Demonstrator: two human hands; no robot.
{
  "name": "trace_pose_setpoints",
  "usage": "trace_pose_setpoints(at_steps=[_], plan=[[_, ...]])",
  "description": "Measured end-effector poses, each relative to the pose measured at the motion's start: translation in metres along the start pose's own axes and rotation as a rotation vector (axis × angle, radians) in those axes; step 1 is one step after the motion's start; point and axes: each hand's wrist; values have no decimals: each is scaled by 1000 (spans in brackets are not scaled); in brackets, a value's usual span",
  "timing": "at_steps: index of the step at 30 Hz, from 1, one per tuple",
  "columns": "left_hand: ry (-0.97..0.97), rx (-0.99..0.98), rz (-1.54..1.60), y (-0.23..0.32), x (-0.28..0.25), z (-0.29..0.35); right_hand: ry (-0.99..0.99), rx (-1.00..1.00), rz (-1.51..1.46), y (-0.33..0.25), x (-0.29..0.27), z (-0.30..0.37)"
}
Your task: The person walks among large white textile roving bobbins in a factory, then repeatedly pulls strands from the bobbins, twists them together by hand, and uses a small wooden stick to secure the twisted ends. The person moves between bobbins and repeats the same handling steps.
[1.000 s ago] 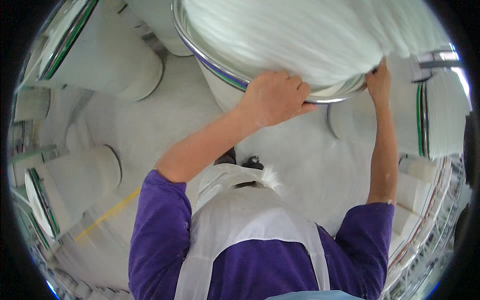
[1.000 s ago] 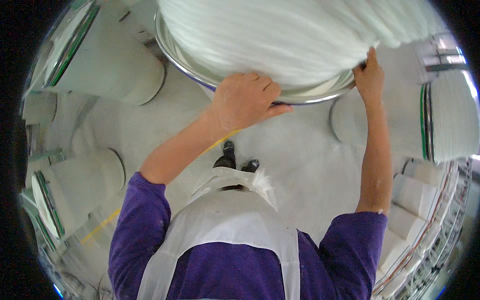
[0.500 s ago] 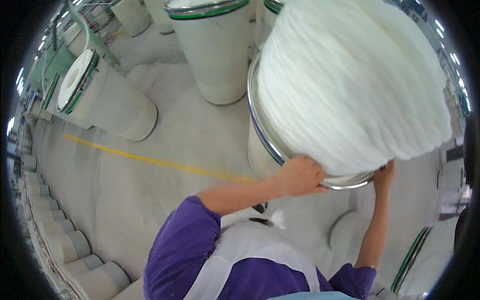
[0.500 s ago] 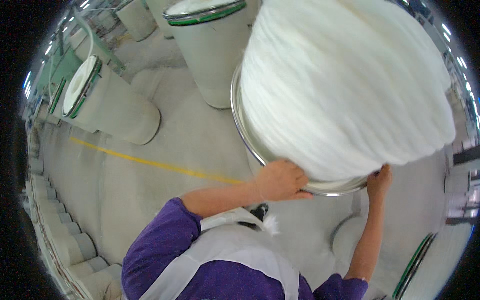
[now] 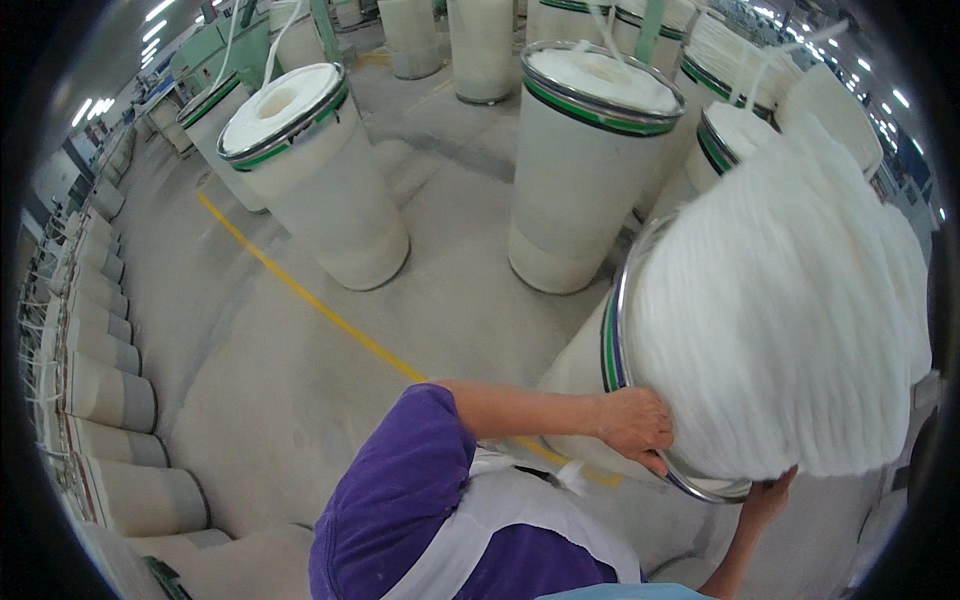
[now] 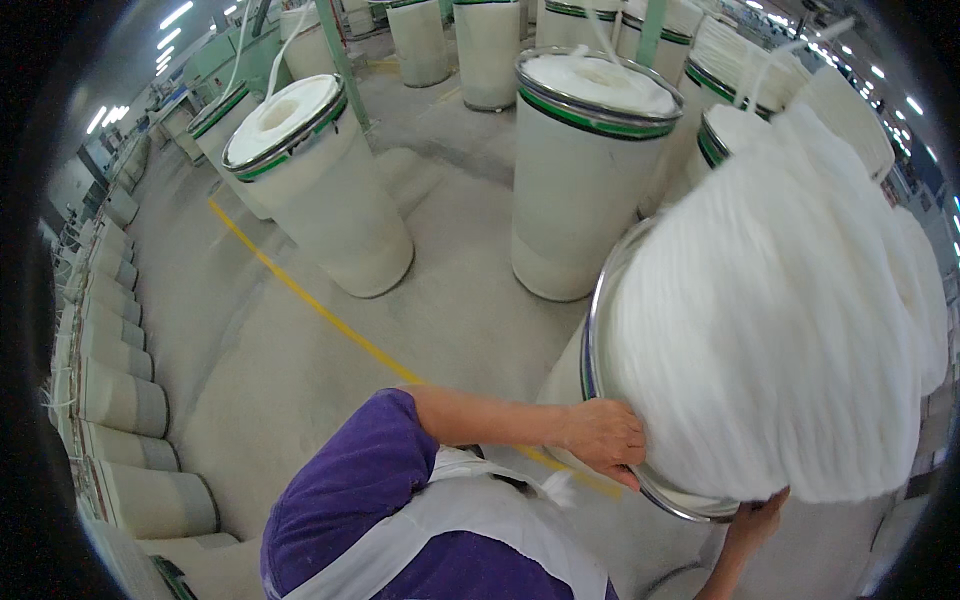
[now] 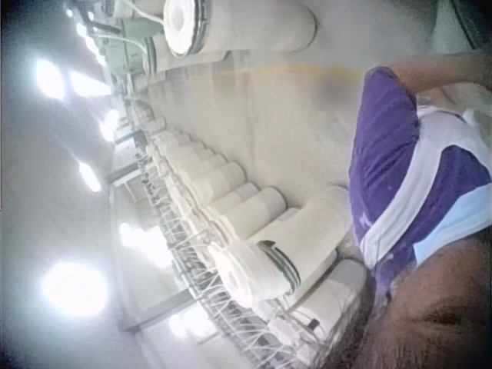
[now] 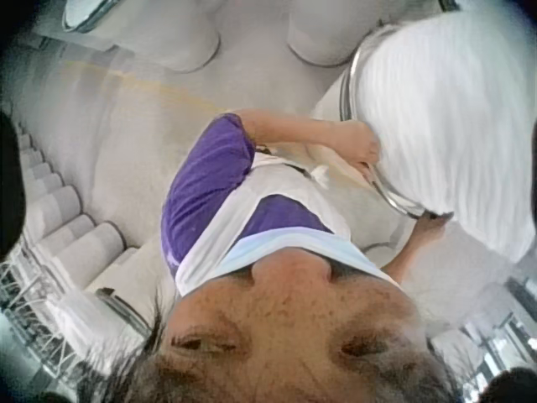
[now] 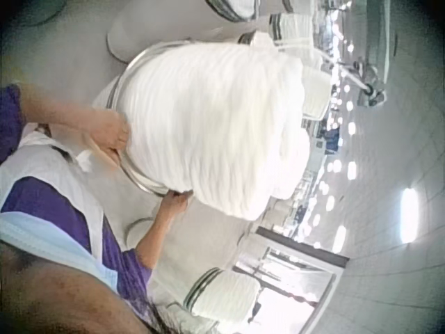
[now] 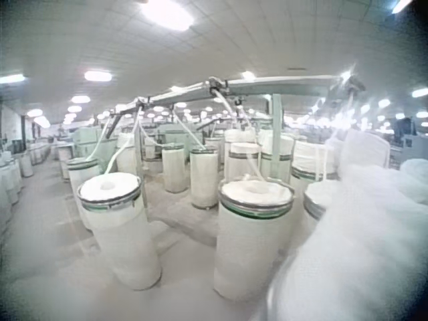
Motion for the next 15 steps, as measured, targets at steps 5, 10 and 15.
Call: trace_pose_setpoints(at_steps=[5, 10, 15], plan=[[-16, 55, 24, -76, -49, 72, 70, 135, -39, -111, 43, 43], [-117, 43, 65, -148, -103, 133, 109, 73, -209, -224, 84, 64], [-63, 134, 130, -226, -134, 183, 104, -9, -186, -317, 129, 74]])
Point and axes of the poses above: each hand's wrist, its own z-axis away from the middle knuckle, its own x-axis out of the palm, y = z × x, and after that the axes turned 15 degrees about -y, right-handed
